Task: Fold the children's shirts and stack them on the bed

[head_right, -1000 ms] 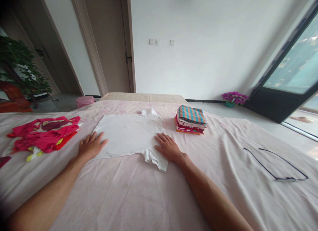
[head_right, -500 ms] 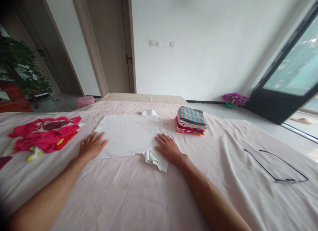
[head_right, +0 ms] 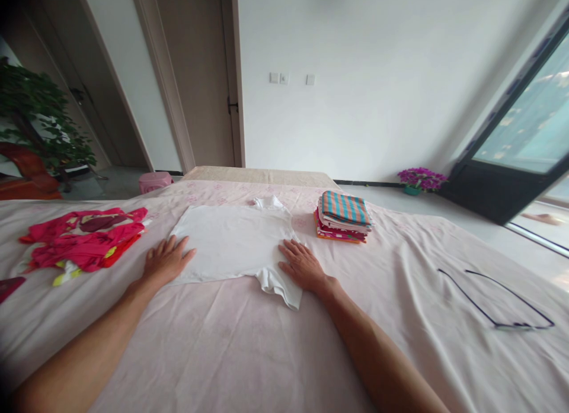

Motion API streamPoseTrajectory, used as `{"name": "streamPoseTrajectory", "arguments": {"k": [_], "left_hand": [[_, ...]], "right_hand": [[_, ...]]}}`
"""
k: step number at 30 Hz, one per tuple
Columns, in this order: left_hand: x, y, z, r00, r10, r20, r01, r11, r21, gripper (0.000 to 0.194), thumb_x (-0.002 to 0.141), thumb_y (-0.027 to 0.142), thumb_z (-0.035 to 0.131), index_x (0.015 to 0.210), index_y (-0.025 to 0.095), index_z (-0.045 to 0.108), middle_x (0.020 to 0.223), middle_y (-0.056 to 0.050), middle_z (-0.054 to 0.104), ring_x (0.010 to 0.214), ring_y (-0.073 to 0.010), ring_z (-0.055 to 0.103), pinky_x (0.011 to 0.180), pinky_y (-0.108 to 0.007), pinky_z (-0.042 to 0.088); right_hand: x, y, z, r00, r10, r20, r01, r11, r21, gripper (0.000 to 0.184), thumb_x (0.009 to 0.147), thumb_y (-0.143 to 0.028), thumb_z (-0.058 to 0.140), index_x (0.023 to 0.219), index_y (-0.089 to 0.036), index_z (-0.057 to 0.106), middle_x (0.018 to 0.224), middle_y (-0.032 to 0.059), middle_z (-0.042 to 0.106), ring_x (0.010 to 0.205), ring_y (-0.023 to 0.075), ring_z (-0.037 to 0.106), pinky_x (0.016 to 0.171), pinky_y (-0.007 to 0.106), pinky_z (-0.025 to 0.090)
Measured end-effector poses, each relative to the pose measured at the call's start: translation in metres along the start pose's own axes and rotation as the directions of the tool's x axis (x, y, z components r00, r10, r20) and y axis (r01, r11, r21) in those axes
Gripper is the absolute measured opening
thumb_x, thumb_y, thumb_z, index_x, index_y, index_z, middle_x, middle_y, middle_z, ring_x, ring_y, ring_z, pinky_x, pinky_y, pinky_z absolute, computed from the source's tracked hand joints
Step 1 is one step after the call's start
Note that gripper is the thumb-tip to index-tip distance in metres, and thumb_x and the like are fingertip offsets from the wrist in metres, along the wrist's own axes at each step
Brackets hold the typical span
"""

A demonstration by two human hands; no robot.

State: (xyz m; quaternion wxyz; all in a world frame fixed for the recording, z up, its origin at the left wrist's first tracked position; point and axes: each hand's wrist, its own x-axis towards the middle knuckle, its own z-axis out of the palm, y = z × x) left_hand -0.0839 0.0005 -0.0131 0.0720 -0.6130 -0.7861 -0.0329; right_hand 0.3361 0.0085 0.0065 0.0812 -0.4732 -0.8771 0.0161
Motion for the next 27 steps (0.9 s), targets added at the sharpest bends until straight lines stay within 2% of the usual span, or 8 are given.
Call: {"name": "streamPoseTrajectory", "arguments": {"k": [27], "left_hand": [[0.0006, 0.0, 0.0021, 1.0, 0.004, -0.001, -0.004, 1.0, 0.003, 0.065, 0.096, 0.058, 0.028, 0.152, 0.026, 0.039, 0.16, -0.015, 0.033, 0.145, -0.0386, 0.031, 0.111, -0.056, 0.026]], "right_hand": [[-0.0011, 0.001, 0.0018, 0.999, -0.011, -0.035, 0.011, 1.0, 0.017, 0.057, 0.102, -0.049, 0.037, 0.153, -0.023, 0.038, 0.159, 0.0094, 0.035, 0.148, 0.0269, 0.028, 0.12, 0.048, 0.024]]}}
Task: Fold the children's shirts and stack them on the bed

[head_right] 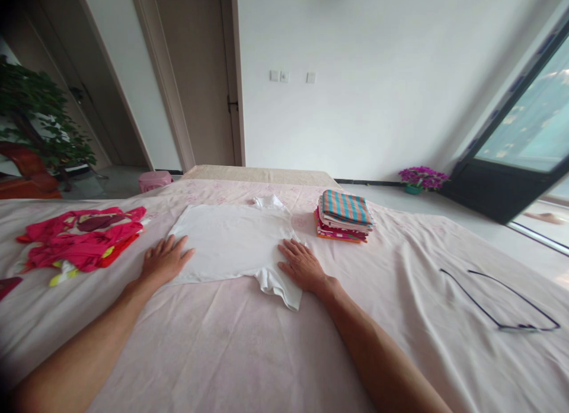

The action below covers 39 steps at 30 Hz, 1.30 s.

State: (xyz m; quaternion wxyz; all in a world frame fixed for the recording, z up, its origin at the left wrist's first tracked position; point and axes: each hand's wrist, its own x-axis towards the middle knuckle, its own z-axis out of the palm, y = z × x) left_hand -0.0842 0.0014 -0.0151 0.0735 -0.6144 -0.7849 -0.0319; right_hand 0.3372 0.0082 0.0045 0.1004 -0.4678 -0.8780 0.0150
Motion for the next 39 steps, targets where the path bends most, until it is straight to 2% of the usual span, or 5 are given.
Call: {"name": "streamPoseTrajectory", "arguments": {"k": [14, 26, 31, 35, 39], "left_hand": [[0.0, -0.001, 0.002, 1.0, 0.014, -0.025, -0.015, 1.0, -0.027, 0.064, 0.096, 0.056, 0.031, 0.151, 0.025, 0.041, 0.159, -0.016, 0.035, 0.144, -0.0386, 0.031, 0.111, -0.057, 0.026], [-0.008, -0.013, -0.014, 0.943, 0.181, -0.279, -0.212, 0.973, -0.087, 0.043, 0.089, 0.046, 0.051, 0.12, 0.019, 0.064, 0.127, -0.016, 0.061, 0.127, -0.0341, 0.047, 0.106, -0.049, 0.037], [-0.023, -0.045, -0.036, 0.873, 0.449, -0.191, -0.488, 0.821, -0.296, 0.032, 0.091, 0.05, 0.05, 0.103, 0.023, 0.064, 0.109, -0.007, 0.067, 0.104, -0.023, 0.061, 0.093, -0.034, 0.048], [-0.037, -0.078, -0.037, 0.815, 0.575, -0.075, -0.558, 0.743, -0.37, 0.032, 0.087, 0.049, 0.057, 0.11, 0.028, 0.065, 0.118, -0.002, 0.067, 0.11, -0.0191, 0.063, 0.096, -0.027, 0.048], [-0.043, -0.099, -0.026, 0.798, 0.597, -0.078, -0.586, 0.74, -0.329, 0.028, 0.087, 0.033, 0.054, 0.113, 0.031, 0.066, 0.123, 0.002, 0.067, 0.117, -0.0171, 0.061, 0.103, -0.024, 0.044]], "right_hand": [[0.001, 0.002, 0.001, 0.996, -0.044, -0.073, 0.047, 0.998, 0.04, 0.054, 0.1, -0.044, 0.044, 0.149, -0.021, 0.045, 0.154, 0.0122, 0.042, 0.144, 0.0284, 0.035, 0.118, 0.05, 0.029], [-0.003, -0.001, -0.007, 0.953, 0.021, -0.303, 0.018, 0.992, 0.126, 0.019, 0.091, -0.019, 0.057, 0.098, -0.023, 0.074, 0.095, 0.0061, 0.072, 0.091, 0.0205, 0.062, 0.084, 0.033, 0.049], [-0.011, 0.01, -0.017, 0.979, -0.013, -0.205, 0.065, 0.965, 0.252, 0.031, 0.082, -0.009, 0.055, 0.102, -0.024, 0.074, 0.106, 0.0047, 0.073, 0.101, 0.0202, 0.064, 0.092, 0.034, 0.05], [-0.029, 0.025, -0.039, 0.987, -0.158, 0.003, 0.149, 0.938, 0.314, 0.062, 0.071, -0.002, 0.052, 0.126, -0.026, 0.066, 0.132, 0.0037, 0.064, 0.122, 0.0216, 0.059, 0.105, 0.036, 0.045], [-0.036, 0.03, -0.047, 0.987, -0.153, 0.045, 0.145, 0.978, 0.149, 0.058, 0.08, -0.006, 0.05, 0.132, -0.028, 0.062, 0.131, 0.0049, 0.065, 0.12, 0.0224, 0.06, 0.103, 0.038, 0.046]]}}
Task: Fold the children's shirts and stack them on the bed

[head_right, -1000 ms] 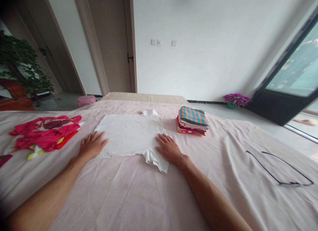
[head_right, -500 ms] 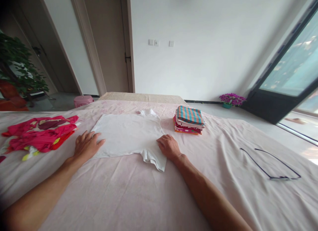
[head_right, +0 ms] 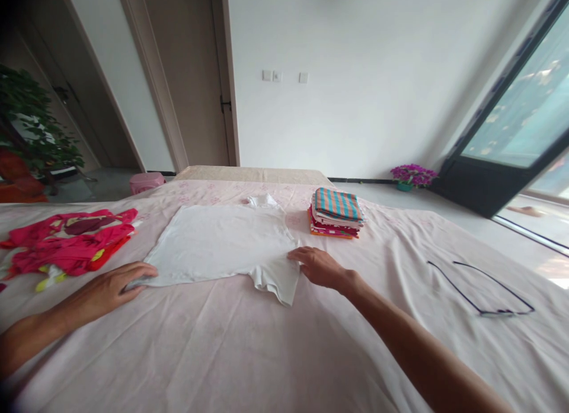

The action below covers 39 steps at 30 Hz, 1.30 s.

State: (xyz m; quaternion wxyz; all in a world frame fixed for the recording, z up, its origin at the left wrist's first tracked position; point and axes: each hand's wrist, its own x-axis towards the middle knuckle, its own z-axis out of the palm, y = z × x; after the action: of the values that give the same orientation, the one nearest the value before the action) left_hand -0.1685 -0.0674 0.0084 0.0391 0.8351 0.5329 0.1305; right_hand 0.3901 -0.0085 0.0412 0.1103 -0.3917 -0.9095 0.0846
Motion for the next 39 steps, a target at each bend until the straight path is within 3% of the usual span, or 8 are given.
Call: {"name": "streamPoseTrajectory", "arguments": {"k": [5, 11, 17, 24, 28, 32, 35, 39], "left_hand": [[0.003, 0.009, 0.002, 0.995, -0.008, -0.098, 0.016, 0.996, 0.085, 0.027, 0.086, 0.025, 0.047, 0.103, 0.029, 0.067, 0.111, 0.0, 0.071, 0.107, -0.019, 0.066, 0.097, -0.027, 0.048], [0.016, 0.014, 0.002, 0.989, -0.064, -0.136, 0.073, 0.995, 0.067, 0.025, 0.084, 0.02, 0.042, 0.095, 0.025, 0.063, 0.102, -0.003, 0.071, 0.101, -0.0194, 0.066, 0.091, -0.028, 0.048], [0.001, 0.01, -0.009, 0.995, -0.079, -0.059, 0.078, 0.997, -0.015, 0.02, 0.078, 0.02, 0.044, 0.089, 0.026, 0.059, 0.097, -0.001, 0.069, 0.097, -0.019, 0.065, 0.088, -0.026, 0.047], [-0.02, 0.015, -0.03, 0.962, -0.253, 0.102, 0.271, 0.934, -0.233, 0.019, 0.074, 0.028, 0.048, 0.083, 0.027, 0.064, 0.084, 0.005, 0.069, 0.084, -0.0185, 0.064, 0.08, -0.025, 0.047], [0.014, 0.01, -0.037, 0.896, -0.436, 0.087, 0.433, 0.813, -0.388, 0.032, 0.079, 0.044, 0.052, 0.099, 0.022, 0.064, 0.079, 0.004, 0.068, 0.074, -0.0177, 0.062, 0.067, -0.023, 0.046], [0.066, 0.001, -0.029, 0.863, -0.504, 0.04, 0.447, 0.725, -0.524, 0.043, 0.077, 0.047, 0.053, 0.104, 0.015, 0.061, 0.087, -0.002, 0.072, 0.082, -0.0207, 0.065, 0.068, -0.025, 0.048], [0.089, -0.009, -0.012, 0.789, -0.615, -0.007, 0.545, 0.704, -0.455, 0.037, 0.072, 0.041, 0.053, 0.096, 0.015, 0.063, 0.087, -0.006, 0.073, 0.085, -0.0236, 0.068, 0.07, -0.028, 0.051], [0.092, -0.024, 0.004, 0.734, -0.673, -0.087, 0.614, 0.714, -0.337, 0.043, 0.075, 0.044, 0.053, 0.105, 0.016, 0.067, 0.085, -0.005, 0.074, 0.083, -0.0246, 0.07, 0.07, -0.03, 0.052]], "right_hand": [[0.015, -0.002, 0.013, 0.997, -0.023, -0.074, 0.012, 0.99, -0.144, 0.035, 0.098, -0.018, 0.042, 0.119, -0.022, 0.069, 0.115, 0.0091, 0.07, 0.109, 0.0219, 0.062, 0.099, 0.038, 0.046], [0.027, -0.003, 0.014, 0.992, -0.028, -0.121, 0.005, 0.983, -0.183, 0.031, 0.095, -0.013, 0.044, 0.111, -0.018, 0.07, 0.105, 0.0096, 0.07, 0.102, 0.0211, 0.062, 0.094, 0.035, 0.044], [0.011, -0.008, 0.005, 0.988, -0.104, -0.117, 0.078, 0.975, -0.209, 0.036, 0.081, -0.002, 0.044, 0.1, -0.018, 0.069, 0.091, 0.0081, 0.067, 0.088, 0.0204, 0.06, 0.082, 0.032, 0.044], [-0.017, -0.041, -0.015, 0.99, -0.133, 0.043, 0.135, 0.989, -0.063, 0.032, 0.07, -0.003, 0.047, 0.086, -0.022, 0.067, 0.082, 0.0043, 0.067, 0.079, 0.0178, 0.06, 0.074, 0.028, 0.044], [0.015, -0.035, -0.026, 0.998, 0.002, 0.068, -0.017, 0.976, 0.218, 0.033, 0.071, -0.006, 0.046, 0.087, -0.022, 0.071, 0.085, 0.0015, 0.071, 0.078, 0.016, 0.064, 0.072, 0.025, 0.046], [0.068, 0.001, -0.015, 0.926, 0.377, 0.022, -0.332, 0.785, 0.524, 0.037, 0.073, -0.01, 0.043, 0.097, -0.016, 0.071, 0.082, 0.0032, 0.071, 0.071, 0.017, 0.066, 0.06, 0.023, 0.047], [0.092, 0.029, 0.004, 0.839, 0.542, -0.047, -0.448, 0.736, 0.508, 0.035, 0.077, -0.014, 0.046, 0.1, -0.016, 0.073, 0.092, 0.0069, 0.074, 0.083, 0.0207, 0.068, 0.069, 0.027, 0.052], [0.085, 0.049, 0.018, 0.839, 0.535, -0.097, -0.421, 0.751, 0.509, 0.033, 0.085, -0.022, 0.049, 0.108, -0.016, 0.072, 0.106, 0.01, 0.073, 0.1, 0.0253, 0.067, 0.085, 0.035, 0.053]]}}
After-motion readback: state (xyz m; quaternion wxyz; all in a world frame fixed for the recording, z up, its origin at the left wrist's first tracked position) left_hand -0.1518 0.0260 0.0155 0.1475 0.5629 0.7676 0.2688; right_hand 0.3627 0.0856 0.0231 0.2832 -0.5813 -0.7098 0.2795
